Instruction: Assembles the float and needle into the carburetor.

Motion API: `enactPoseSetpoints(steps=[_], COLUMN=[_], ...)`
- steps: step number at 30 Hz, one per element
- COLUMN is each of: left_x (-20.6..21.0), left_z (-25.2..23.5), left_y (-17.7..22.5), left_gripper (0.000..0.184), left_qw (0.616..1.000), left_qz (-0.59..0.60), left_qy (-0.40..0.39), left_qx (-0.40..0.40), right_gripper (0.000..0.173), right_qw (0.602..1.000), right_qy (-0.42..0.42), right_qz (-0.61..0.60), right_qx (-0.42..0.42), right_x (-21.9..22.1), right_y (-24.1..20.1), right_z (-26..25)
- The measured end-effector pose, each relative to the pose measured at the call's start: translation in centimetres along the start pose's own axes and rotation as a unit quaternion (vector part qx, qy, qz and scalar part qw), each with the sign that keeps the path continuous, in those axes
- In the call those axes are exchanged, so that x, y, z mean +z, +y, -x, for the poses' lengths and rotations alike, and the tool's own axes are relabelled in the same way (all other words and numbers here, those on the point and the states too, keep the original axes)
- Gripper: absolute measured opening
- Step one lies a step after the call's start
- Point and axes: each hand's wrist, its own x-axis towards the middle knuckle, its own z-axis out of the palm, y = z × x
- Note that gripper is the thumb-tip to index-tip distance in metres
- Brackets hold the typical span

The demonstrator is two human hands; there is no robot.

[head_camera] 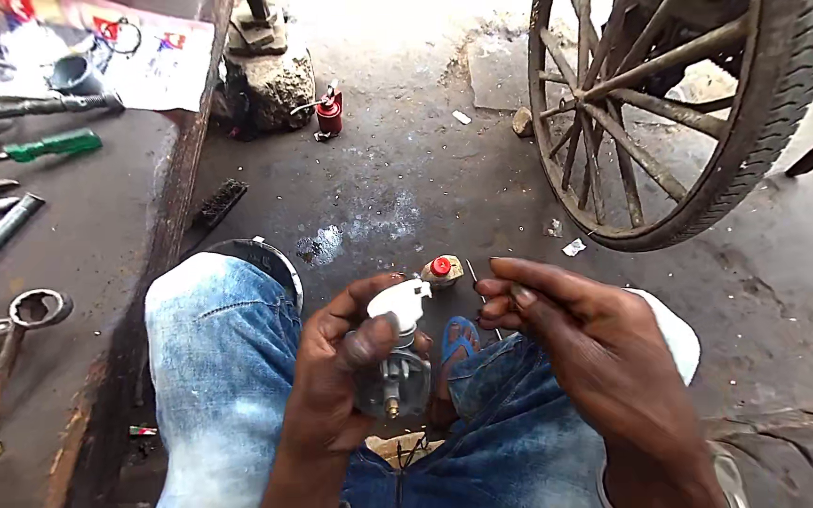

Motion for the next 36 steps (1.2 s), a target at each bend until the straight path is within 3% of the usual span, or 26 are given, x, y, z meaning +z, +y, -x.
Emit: enactPoseSetpoints(steps=[2, 6, 11, 17, 26, 30, 36], left_x=[0.1, 1.3, 1.8, 2.7, 3.4, 3.6, 3.7], left_z=[0.3, 0.5, 0.5, 1.1, 1.3, 1.3, 1.3], left_y=[-0.3, -0.8, -1.2, -0.9, -0.8, -0.8, -1.1], left_gripper=[0.047, 0.046, 0.043, 0.041, 0.036, 0.034, 0.036], left_qw=[0.994, 0.973, 0.951, 0.938, 0.935, 0.946, 0.952], left_qz=[0.101, 0.2, 0.273, 0.312, 0.323, 0.293, 0.267], left_qy=[0.011, 0.054, 0.048, 0.034, 0.023, 0.061, 0.087], left_qx=[-0.043, -0.099, -0.137, -0.146, -0.146, -0.126, -0.125], right_gripper=[0.028, 0.031, 0.029, 0.025, 0.022, 0.019, 0.02], right_qw=[0.994, 0.98, 0.949, 0.903, 0.896, 0.89, 0.938], right_qy=[0.07, 0.137, 0.143, 0.064, 0.05, 0.024, 0.055], right_qz=[-0.047, -0.124, -0.258, -0.415, -0.429, -0.445, -0.322], right_qx=[-0.062, -0.075, -0.108, -0.096, -0.105, -0.099, -0.119], right_x=[1.3, 3.5, 4.4, 4.2, 3.7, 3.6, 3.4], right_y=[-0.3, -0.6, 0.0, 1.5, 1.3, 1.1, 0.5], right_z=[1.1, 1.5, 0.7, 0.5, 1.0, 1.0, 1.5])
